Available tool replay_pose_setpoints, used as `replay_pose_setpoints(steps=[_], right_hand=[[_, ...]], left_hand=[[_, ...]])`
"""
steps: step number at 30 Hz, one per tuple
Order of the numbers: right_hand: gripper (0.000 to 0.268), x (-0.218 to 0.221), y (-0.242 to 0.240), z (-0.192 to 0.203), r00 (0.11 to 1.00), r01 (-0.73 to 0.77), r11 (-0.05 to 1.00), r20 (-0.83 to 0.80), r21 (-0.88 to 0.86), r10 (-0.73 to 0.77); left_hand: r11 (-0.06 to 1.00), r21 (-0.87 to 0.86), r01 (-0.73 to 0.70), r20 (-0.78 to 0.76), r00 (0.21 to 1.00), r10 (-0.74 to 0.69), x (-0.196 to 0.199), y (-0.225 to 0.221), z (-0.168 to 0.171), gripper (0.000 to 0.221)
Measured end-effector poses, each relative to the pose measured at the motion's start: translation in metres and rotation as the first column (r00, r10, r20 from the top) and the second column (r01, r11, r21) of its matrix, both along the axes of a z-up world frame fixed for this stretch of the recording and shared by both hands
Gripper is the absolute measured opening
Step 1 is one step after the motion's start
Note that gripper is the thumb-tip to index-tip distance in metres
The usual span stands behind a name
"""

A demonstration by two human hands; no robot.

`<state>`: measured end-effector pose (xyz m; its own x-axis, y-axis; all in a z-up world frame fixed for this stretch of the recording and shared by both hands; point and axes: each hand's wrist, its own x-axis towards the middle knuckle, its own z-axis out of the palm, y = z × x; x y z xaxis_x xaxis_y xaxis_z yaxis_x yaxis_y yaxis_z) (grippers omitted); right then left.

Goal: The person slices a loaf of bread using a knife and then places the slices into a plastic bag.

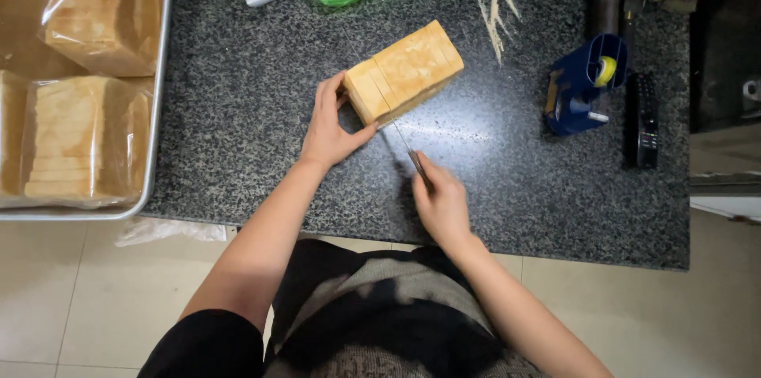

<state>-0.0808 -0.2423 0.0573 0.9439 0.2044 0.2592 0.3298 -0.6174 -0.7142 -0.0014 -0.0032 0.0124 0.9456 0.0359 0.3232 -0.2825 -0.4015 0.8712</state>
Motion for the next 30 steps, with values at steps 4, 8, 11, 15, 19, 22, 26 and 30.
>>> replay_pose_setpoints(steps=[4, 8, 11, 15, 19, 22, 26, 30], right_hand=[[0.036, -0.039, -0.029, 0.01, 0.989, 0.068, 0.998, -0.13, 0.017, -0.066], [0.038, -0.053, -0.04, 0.007, 0.95, 0.138, 0.989, -0.277, -0.053, -0.147], [0.036, -0.034, -0.027, 0.0, 0.966, 0.122, 0.992, -0.226, -0.023, -0.125], [0.036, 0.014, 0.011, -0.004, 0.988, 0.066, 0.998, -0.143, 0.014, -0.063], [0.035, 0.039, 0.033, -0.005, 0.978, 0.088, 0.996, -0.188, 0.002, -0.086], [0.034, 0.028, 0.022, -0.005, 0.986, 0.067, 0.997, -0.152, 0.026, -0.063], [0.036, -0.013, -0.012, 0.0, 0.987, 0.048, 0.999, -0.156, 0.01, -0.046], [0.039, -0.05, -0.041, 0.006, 0.969, 0.089, 0.995, -0.227, -0.036, -0.095]], left_hand=[[1.0, -0.006, 0.0, 0.002, 1.0, 0.0, 0.0, -0.001, -0.003, 0.102], [0.999, 0.04, -0.003, 0.029, 1.0, 0.002, 0.0, 0.0, -0.002, 0.101], [0.998, 0.06, 0.006, 0.017, 1.0, -0.007, 0.0, 0.0, 0.0, 0.101], [0.997, 0.07, 0.033, 0.011, 0.999, -0.033, 0.0, 0.0, 0.005, 0.103], [0.996, 0.087, 0.022, 0.013, 1.0, -0.023, -0.002, 0.0, 0.004, 0.105], [0.996, 0.094, 0.003, 0.007, 1.0, -0.003, -0.001, -0.001, 0.001, 0.105], [0.997, 0.081, -0.004, 0.003, 1.0, 0.004, 0.001, -0.001, -0.003, 0.104], [0.998, 0.064, -0.014, -0.02, 1.0, 0.015, 0.0, -0.002, -0.002, 0.102]])
